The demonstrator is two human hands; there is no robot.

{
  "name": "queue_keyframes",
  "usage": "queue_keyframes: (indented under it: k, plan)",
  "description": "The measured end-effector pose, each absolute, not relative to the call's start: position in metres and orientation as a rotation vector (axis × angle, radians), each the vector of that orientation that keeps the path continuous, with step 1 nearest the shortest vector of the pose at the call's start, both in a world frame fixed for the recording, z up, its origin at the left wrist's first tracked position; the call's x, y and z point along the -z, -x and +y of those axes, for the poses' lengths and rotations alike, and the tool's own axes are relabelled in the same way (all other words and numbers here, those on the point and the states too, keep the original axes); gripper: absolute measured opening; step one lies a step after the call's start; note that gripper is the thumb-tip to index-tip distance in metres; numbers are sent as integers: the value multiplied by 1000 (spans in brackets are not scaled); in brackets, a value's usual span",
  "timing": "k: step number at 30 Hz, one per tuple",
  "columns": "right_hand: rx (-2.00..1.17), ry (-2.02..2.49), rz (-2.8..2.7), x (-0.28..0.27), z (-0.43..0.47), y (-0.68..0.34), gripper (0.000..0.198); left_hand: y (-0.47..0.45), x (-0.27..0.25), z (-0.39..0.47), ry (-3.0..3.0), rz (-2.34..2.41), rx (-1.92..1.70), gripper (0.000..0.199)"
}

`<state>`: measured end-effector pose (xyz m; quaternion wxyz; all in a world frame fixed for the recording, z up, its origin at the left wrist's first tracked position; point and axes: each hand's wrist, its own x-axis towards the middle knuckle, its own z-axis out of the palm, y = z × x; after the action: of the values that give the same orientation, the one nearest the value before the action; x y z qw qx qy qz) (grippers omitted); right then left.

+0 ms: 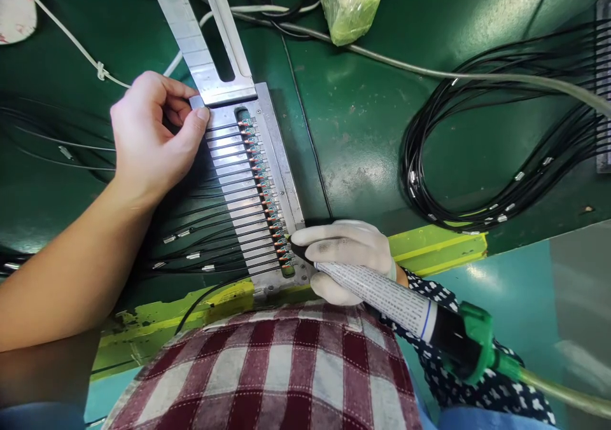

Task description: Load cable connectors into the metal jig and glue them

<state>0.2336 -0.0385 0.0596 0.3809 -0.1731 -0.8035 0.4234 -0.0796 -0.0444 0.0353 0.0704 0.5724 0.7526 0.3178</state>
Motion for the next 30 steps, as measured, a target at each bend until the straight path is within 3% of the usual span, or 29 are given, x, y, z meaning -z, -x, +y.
queue_keyframes:
  k: [30]
  plan:
    - [-1108, 425, -2065, -64, -46, -242, 13, 79, -37, -44, -1692, 2273, -974, 15]
